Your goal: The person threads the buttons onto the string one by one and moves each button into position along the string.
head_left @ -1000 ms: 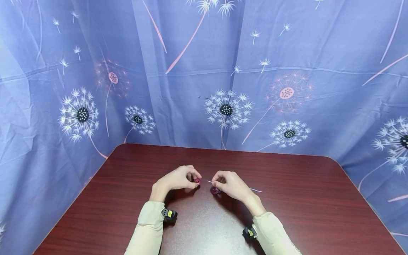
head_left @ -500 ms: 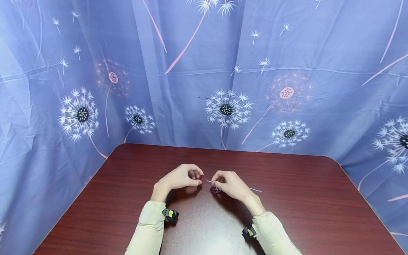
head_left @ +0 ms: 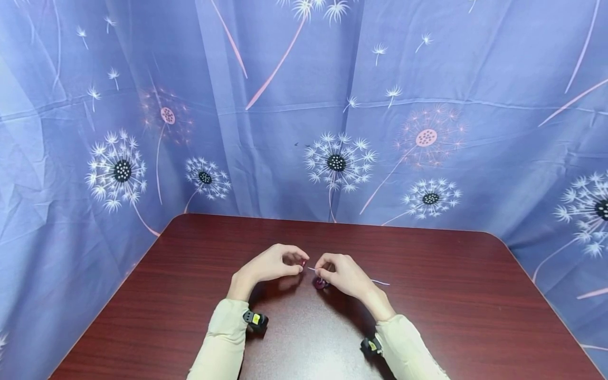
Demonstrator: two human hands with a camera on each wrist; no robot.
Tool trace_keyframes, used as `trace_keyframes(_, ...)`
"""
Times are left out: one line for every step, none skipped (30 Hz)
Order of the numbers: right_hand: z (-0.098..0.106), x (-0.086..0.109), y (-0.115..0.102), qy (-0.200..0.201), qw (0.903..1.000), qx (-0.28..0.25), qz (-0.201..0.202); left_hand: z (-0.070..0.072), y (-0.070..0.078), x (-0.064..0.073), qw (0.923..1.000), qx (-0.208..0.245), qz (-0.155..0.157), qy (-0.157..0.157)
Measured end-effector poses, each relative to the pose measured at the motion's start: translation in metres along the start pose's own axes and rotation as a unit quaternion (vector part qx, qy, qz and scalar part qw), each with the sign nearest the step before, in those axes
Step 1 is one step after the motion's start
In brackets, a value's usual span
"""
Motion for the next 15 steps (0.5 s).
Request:
trace_keyframes(0.0000,-0.0001,0.0002,0.001,1.0000,0.002,0.000,-0.0002,0.0007,0.0001,1.0000,0.000,-0.001,-0.003)
trace_keyframes(0.0000,-0.0001,0.0003,0.001,1.0000,0.002,0.000,-0.0005,0.0014,0.0001,1.0000,-0.001,-0.002,-0.006)
trace_keyframes(0.0000,-0.0001,0.0004,0.002,1.0000,0.003,0.001,-0.0007,0.0022,0.0001,1.0000,-0.001,-0.003,-0.009)
trace_keyframes(0.0000,-0.0002,0.0005,0.003,1.0000,0.004,0.000,-0.0009,0.0029,0.0001,0.9999,-0.001,-0.004,-0.012)
trace_keyframes(0.0001,-0.0003,0.0006,0.004,1.0000,0.005,0.000,-0.0011,0.0038,0.0002,0.9999,-0.003,-0.005,-0.015)
trace_keyframes(0.0001,-0.0003,0.0007,0.005,1.0000,0.006,0.000,-0.0013,0.0046,0.0003,0.9998,-0.003,-0.008,-0.017)
trace_keyframes(0.0001,-0.0003,0.0007,0.005,1.0000,0.007,0.001,-0.0015,0.0055,0.0004,0.9998,-0.003,-0.009,-0.020)
trace_keyframes(0.0002,-0.0003,0.0007,0.006,1.0000,0.007,0.001,-0.0017,0.0058,0.0003,0.9997,-0.003,-0.007,-0.021)
trace_keyframes(0.0002,-0.0004,0.0008,0.007,0.9999,0.008,0.001,-0.0019,0.0060,0.0001,0.9997,-0.002,-0.006,-0.022)
trace_keyframes(0.0003,-0.0004,0.0008,0.007,0.9999,0.009,0.001,-0.0022,0.0060,-0.0001,0.9997,-0.003,-0.004,-0.023)
trace_keyframes(0.0003,-0.0004,0.0007,0.008,0.9999,0.009,0.002,-0.0025,0.0059,-0.0002,0.9997,-0.002,-0.003,-0.023)
trace_keyframes(0.0004,-0.0004,0.0006,0.008,0.9999,0.009,0.002,-0.0028,0.0058,-0.0005,0.9997,-0.002,-0.002,-0.023)
trace_keyframes(0.0004,-0.0004,0.0006,0.008,0.9999,0.009,0.001,-0.0030,0.0055,-0.0008,0.9997,-0.003,0.000,-0.023)
trace_keyframes(0.0005,-0.0005,0.0005,0.008,0.9999,0.010,0.001,-0.0033,0.0054,-0.0011,0.9997,-0.003,0.000,-0.022)
trace_keyframes(0.0005,-0.0005,0.0004,0.008,0.9999,0.009,0.001,-0.0036,0.0055,-0.0014,0.9997,-0.004,0.000,-0.022)
Point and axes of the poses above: each hand's wrist, its own x-axis away from the middle knuckle, its own z-axis out of the back of the hand, y = z × x, the point moved 1 cm from there along -x, towards the middle knuckle, and after that the axes turned 9 degrees about z, right-handed, at the moved point
